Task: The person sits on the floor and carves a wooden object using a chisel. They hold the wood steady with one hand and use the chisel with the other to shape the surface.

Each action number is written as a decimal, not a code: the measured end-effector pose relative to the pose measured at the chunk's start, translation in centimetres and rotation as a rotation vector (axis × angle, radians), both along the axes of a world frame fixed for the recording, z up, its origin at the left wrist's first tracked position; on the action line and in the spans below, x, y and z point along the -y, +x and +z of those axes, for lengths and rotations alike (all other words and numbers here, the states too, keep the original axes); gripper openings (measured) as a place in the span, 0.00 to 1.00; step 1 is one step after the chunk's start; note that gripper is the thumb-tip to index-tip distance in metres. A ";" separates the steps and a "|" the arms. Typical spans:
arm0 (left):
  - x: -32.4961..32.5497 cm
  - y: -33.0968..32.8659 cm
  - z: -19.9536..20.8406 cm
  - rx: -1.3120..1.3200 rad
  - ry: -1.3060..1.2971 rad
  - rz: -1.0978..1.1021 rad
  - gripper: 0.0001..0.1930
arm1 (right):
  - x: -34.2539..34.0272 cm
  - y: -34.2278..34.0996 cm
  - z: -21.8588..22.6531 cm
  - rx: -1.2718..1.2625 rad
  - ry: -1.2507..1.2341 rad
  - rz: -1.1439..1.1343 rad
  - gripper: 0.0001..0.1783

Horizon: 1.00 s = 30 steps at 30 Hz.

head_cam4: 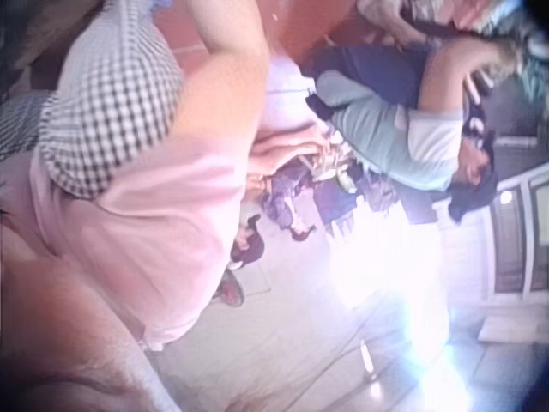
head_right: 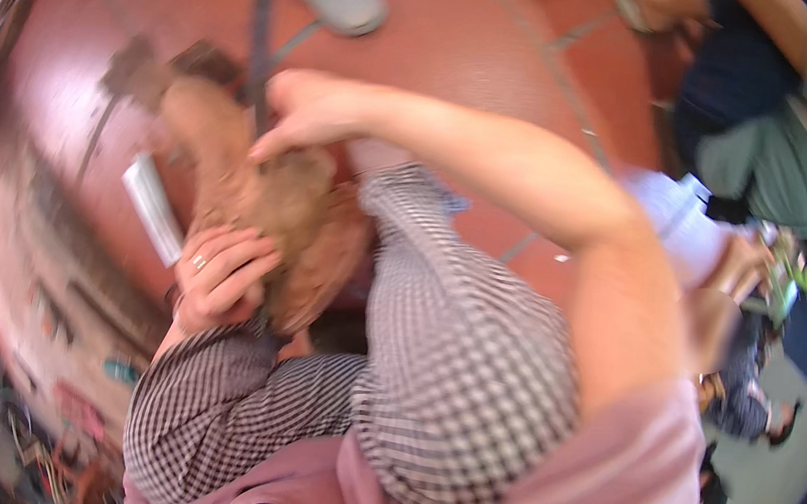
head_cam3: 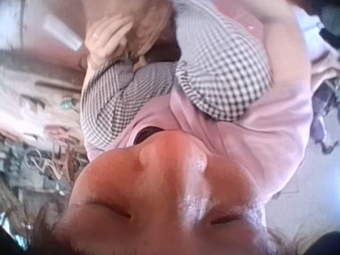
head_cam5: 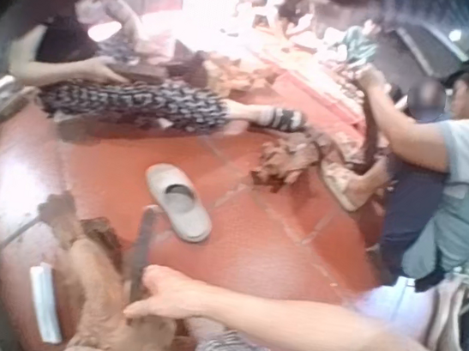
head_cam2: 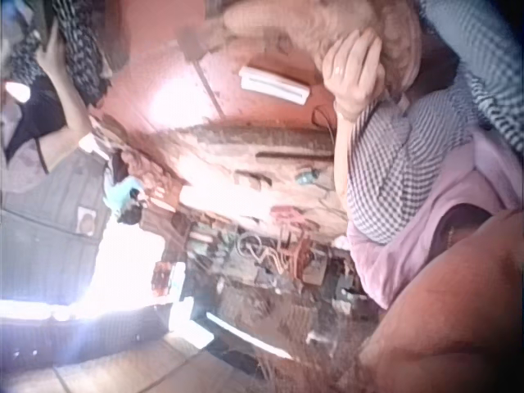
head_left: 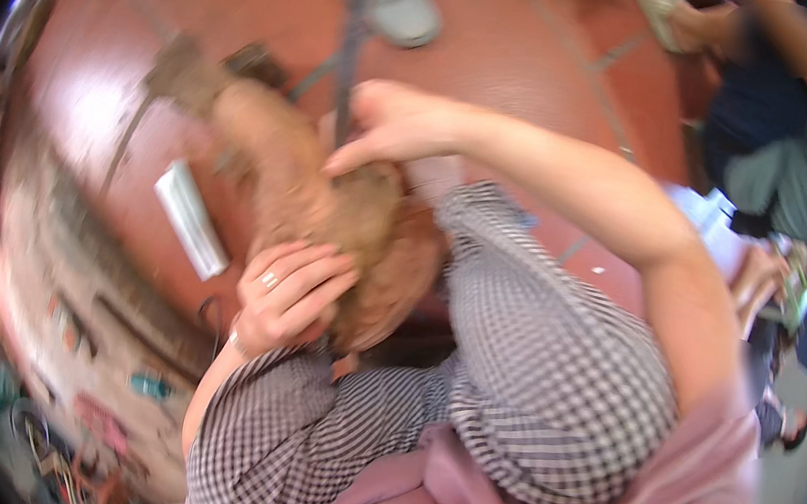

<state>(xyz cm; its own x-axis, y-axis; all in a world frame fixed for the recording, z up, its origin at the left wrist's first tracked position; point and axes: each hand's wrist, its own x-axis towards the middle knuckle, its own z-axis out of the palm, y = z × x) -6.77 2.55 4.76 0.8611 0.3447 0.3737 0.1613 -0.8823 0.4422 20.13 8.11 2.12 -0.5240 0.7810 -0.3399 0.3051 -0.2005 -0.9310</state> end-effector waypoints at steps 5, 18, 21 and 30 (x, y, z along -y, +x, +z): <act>0.7 -1.1 -1.5 0.017 -0.002 0.020 0.13 | -1.3 -2.6 -4.4 0.121 0.049 0.008 0.24; 1.3 -1.6 -3.4 0.039 0.065 0.029 0.11 | -1.2 -4.0 -5.2 0.059 -0.236 -0.100 0.19; 1.1 -1.9 -3.6 0.024 0.091 0.029 0.12 | -1.7 -4.0 -5.8 0.000 -0.288 -0.118 0.20; 1.0 -2.2 -3.7 0.006 0.084 0.013 0.14 | -1.5 -4.0 -4.7 0.140 -0.087 -0.019 0.19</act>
<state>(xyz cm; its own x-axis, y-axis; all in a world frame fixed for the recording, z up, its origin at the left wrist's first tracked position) -8.96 1.54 1.04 0.8545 0.3231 0.4067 0.1705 -0.9141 0.3680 16.11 9.57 -2.56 -0.4524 0.7544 -0.4756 0.4261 -0.2857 -0.8584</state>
